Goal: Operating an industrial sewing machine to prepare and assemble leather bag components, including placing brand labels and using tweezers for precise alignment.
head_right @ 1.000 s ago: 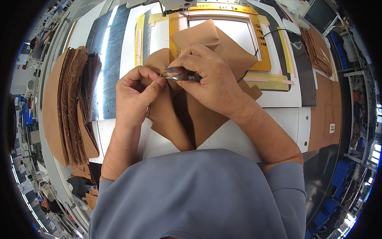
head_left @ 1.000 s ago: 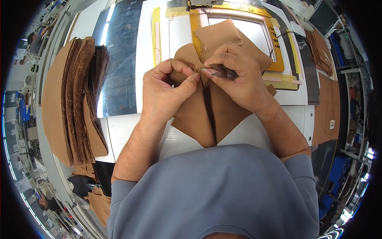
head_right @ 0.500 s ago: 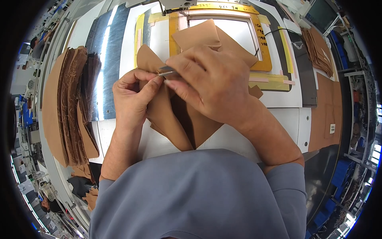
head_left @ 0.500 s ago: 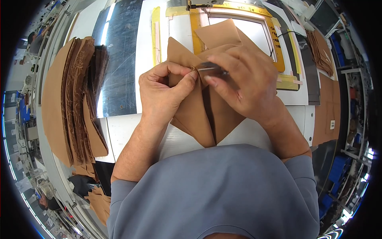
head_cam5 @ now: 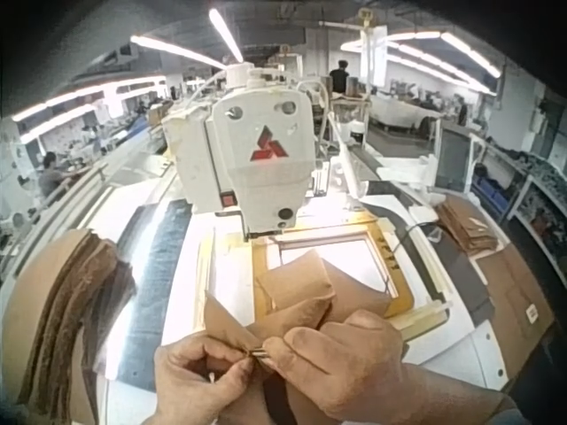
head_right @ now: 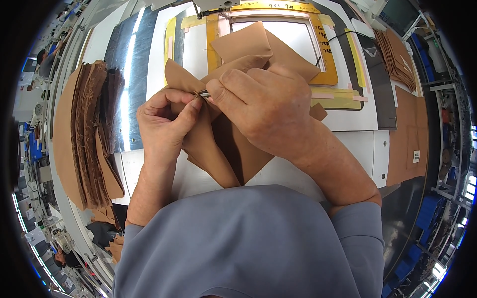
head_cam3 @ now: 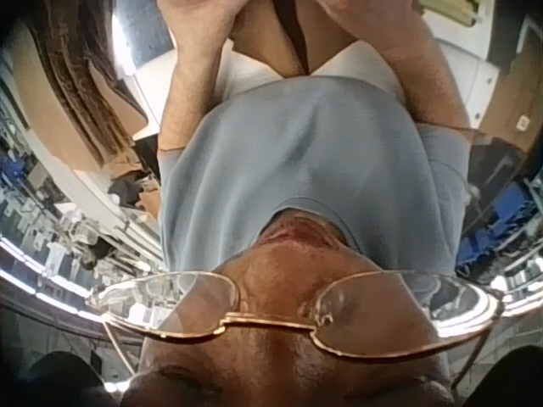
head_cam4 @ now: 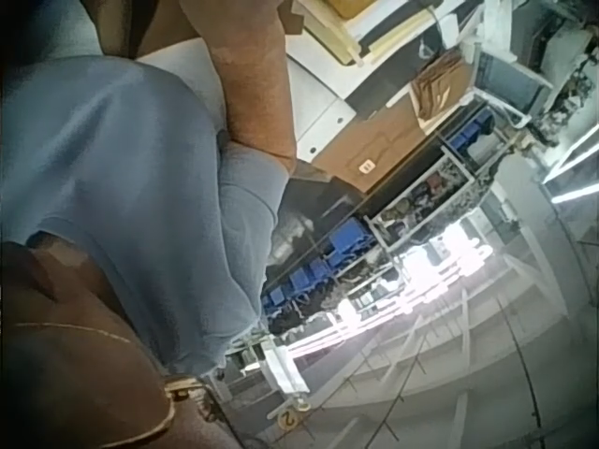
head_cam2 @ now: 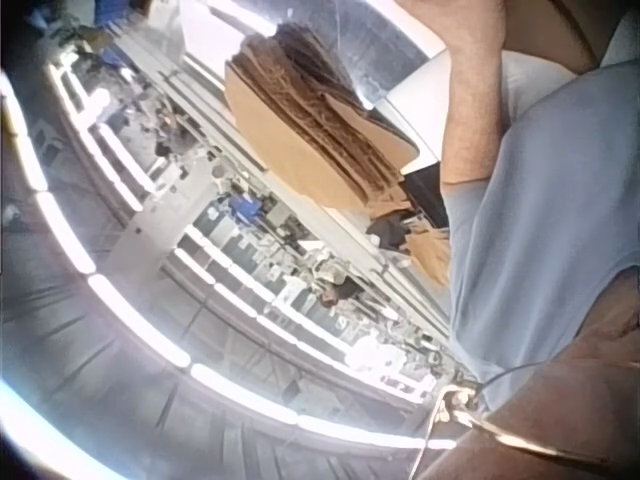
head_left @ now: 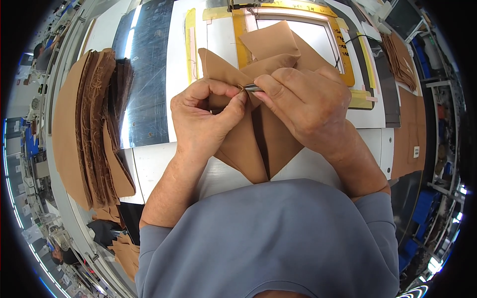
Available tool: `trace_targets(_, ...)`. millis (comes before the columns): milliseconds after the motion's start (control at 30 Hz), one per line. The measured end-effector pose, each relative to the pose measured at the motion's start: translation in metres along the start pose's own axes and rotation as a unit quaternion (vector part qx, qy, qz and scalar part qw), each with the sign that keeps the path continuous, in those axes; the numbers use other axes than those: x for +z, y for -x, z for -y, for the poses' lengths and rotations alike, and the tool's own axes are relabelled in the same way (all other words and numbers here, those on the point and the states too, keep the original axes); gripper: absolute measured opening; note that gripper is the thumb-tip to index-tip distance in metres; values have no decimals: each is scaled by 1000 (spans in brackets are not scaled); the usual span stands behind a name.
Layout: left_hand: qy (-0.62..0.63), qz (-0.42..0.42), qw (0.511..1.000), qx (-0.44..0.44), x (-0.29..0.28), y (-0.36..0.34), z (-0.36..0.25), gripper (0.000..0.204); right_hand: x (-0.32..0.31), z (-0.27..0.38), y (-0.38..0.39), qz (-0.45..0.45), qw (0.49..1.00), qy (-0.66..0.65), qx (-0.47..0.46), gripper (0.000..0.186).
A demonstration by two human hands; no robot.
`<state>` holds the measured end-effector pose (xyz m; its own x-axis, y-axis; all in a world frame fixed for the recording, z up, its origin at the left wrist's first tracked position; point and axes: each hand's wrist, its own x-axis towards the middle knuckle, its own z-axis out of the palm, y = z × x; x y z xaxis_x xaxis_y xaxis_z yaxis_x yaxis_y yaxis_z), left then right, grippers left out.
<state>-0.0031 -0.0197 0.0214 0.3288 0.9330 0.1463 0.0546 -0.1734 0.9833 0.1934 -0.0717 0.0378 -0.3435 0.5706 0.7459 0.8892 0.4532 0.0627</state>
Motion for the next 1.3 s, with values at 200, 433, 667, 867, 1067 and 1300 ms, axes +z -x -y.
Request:
trace_targets(200,-32,5,999,3,0,1,-6,7,-2,2,2,14,1000,21,-7,21)
trace_targets(433,-126,15,992,27,-4,0,-6,8,-1,3,1,13,1000,20,-11,20)
trace_targets(667,-97,41,994,29,-2,0,-4,8,-1,0,3,27,1000,4,-10,21)
trace_targets(867,-25,48,998,-20,-2,-2,-6,8,-5,-5,0,41,999,-5,1,22)
trace_targets(1067,69,64,994,-63,-2,-2,-4,10,-6,-12,-1,81,946,-246,193,26)
trace_targets(1300,21,57,998,-27,0,-4,2,6,5,-6,3,78,897,-372,228,23)
